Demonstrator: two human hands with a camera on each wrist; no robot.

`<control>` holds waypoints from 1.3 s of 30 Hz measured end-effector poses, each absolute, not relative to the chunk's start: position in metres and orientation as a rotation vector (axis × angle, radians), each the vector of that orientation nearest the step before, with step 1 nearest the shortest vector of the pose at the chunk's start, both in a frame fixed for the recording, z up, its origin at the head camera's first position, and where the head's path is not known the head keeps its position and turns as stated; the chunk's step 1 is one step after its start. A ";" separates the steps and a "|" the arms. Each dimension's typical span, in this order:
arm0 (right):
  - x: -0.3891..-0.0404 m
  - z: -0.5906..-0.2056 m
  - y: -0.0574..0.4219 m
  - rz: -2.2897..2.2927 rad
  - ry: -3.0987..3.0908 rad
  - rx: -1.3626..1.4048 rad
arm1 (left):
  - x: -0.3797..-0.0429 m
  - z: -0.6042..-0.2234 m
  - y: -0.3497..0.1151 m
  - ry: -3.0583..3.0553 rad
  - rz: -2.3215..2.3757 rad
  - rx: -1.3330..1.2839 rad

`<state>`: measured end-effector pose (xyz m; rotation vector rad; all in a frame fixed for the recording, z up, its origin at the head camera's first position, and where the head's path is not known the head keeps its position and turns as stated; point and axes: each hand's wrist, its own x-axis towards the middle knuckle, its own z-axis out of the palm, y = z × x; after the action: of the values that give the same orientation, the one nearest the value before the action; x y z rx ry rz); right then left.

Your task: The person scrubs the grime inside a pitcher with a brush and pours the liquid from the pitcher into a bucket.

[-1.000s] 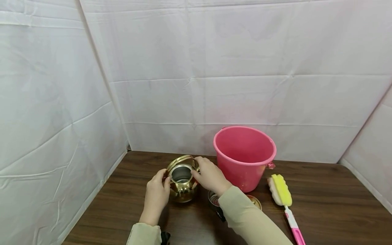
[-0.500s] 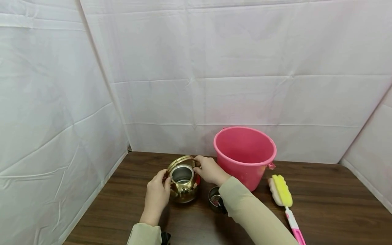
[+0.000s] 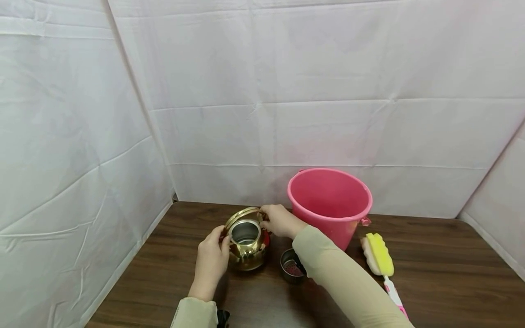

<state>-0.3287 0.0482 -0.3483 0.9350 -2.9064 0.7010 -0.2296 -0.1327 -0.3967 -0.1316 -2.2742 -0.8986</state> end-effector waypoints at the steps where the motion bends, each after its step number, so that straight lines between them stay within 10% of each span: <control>1: -0.330 -0.347 0.047 0.671 -2.918 0.943 | -0.230 -0.397 -0.133 -2.275 -0.900 -0.134; 39: -0.339 -0.318 0.029 0.488 -3.215 1.026 | -0.234 -0.371 -0.152 -2.634 -1.018 -0.167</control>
<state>-0.3394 0.0290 -0.3177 1.0263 -3.2148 0.4878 -0.2340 -0.1520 -0.3708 -0.1670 -2.6337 -1.0185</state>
